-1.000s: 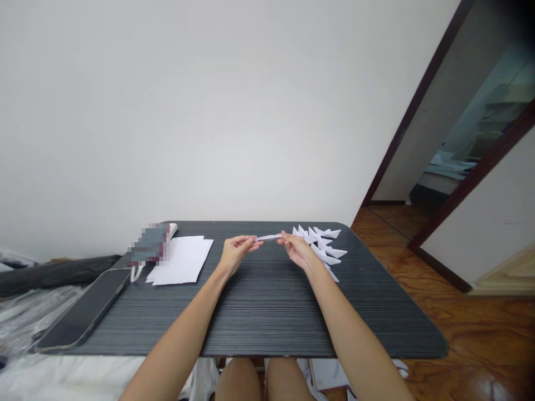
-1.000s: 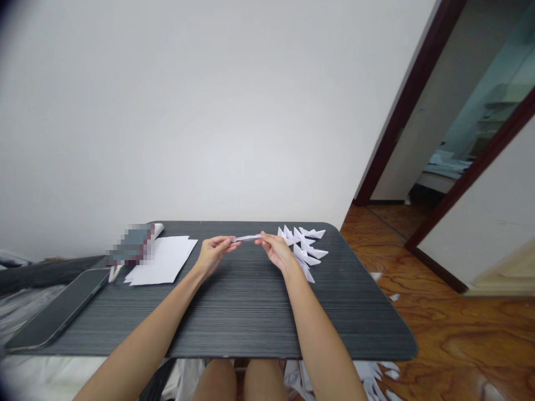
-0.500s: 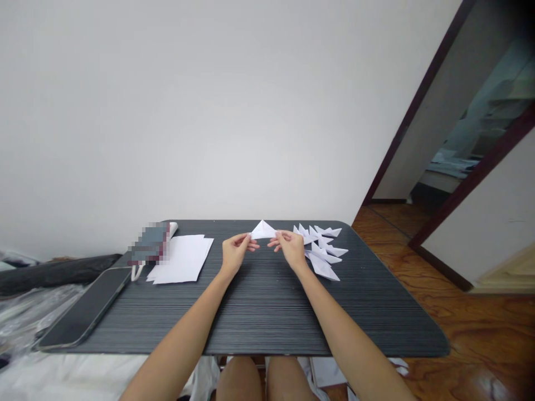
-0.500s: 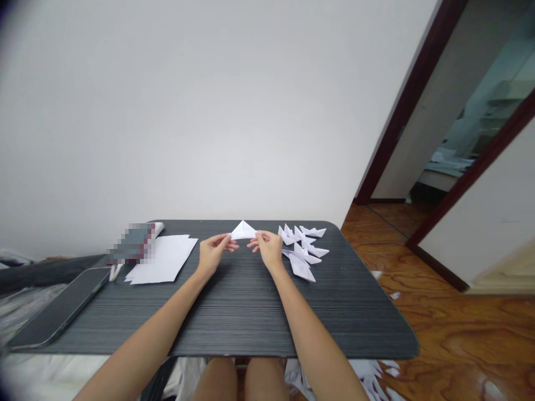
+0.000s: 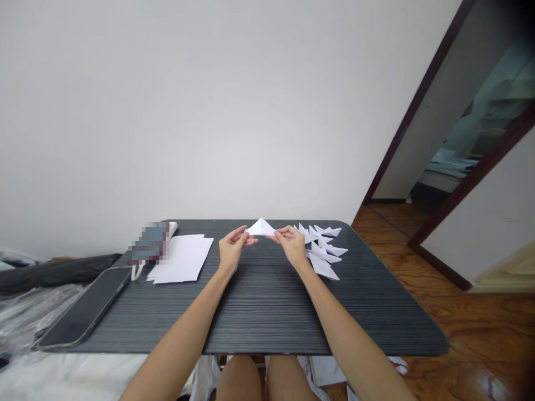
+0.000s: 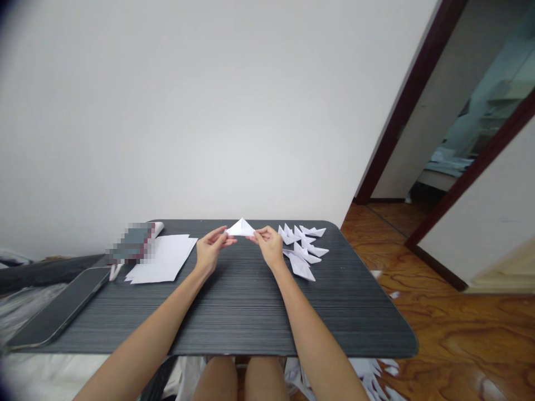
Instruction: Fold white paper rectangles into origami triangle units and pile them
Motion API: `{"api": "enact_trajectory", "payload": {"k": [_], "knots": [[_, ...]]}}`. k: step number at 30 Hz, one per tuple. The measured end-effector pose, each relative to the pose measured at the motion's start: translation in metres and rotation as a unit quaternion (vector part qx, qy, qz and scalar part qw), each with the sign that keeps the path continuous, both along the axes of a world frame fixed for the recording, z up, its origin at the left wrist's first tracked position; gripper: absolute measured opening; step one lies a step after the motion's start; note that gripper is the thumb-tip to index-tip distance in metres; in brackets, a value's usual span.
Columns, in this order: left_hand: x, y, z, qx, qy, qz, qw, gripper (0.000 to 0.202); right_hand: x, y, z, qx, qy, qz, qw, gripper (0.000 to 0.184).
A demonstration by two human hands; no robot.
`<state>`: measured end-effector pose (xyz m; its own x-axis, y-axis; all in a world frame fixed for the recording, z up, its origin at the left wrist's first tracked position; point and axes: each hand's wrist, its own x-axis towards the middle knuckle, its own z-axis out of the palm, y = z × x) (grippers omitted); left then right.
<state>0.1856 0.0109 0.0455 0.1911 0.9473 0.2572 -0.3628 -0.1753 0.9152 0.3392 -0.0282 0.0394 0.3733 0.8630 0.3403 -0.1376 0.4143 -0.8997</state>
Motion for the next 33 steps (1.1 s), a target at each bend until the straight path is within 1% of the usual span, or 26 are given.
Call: {"api": "enact_trajectory", "payload": {"k": [3,7,10,12,16,20,22,23,26,29,31,33], "knots": [[0.000,0.002,-0.002,-0.010,-0.008,-0.010,1.000,0.045,-0.001,-0.002,0.002,-0.007,-0.002,0.005,1.000,0.024],[-0.002,0.004,-0.004,-0.038,-0.025,-0.029,0.999,0.030,-0.002,-0.004,0.005,-0.003,-0.004,0.016,1.000,0.024],[-0.002,0.006,-0.003,-0.089,-0.032,-0.065,0.993,0.023,-0.003,-0.007,0.007,-0.003,-0.010,0.019,1.000,0.024],[-0.002,0.006,-0.002,-0.125,-0.032,-0.077,0.989,0.018,-0.003,-0.009,0.009,-0.002,-0.014,0.021,1.000,0.024],[0.000,0.008,-0.002,-0.166,-0.033,-0.056,0.984,0.007,-0.004,-0.010,0.009,0.004,-0.015,0.025,1.000,0.025],[-0.002,0.010,-0.003,-0.194,-0.015,-0.060,0.979,0.008,-0.003,-0.009,0.009,0.002,-0.022,0.031,0.999,0.024],[-0.003,0.009,-0.002,-0.176,0.004,-0.060,0.983,0.008,-0.002,-0.008,0.009,0.002,-0.025,0.030,0.999,0.024],[-0.003,0.008,-0.002,-0.153,0.020,-0.053,0.987,0.010,-0.002,-0.008,0.009,0.003,-0.025,0.027,0.999,0.024],[-0.003,0.004,0.000,-0.059,0.074,-0.017,0.995,0.020,-0.002,-0.007,0.009,0.000,-0.022,0.014,1.000,0.026],[-0.001,-0.001,0.002,0.014,0.101,0.026,0.994,0.027,-0.005,-0.006,0.008,-0.008,-0.007,0.010,1.000,0.026],[0.000,-0.003,0.004,0.042,0.101,0.039,0.993,0.028,-0.006,-0.006,0.007,-0.008,0.007,0.012,1.000,0.025],[0.000,-0.004,0.005,0.054,0.096,0.033,0.993,0.029,-0.005,-0.006,0.007,-0.006,0.012,0.011,1.000,0.023]]}}
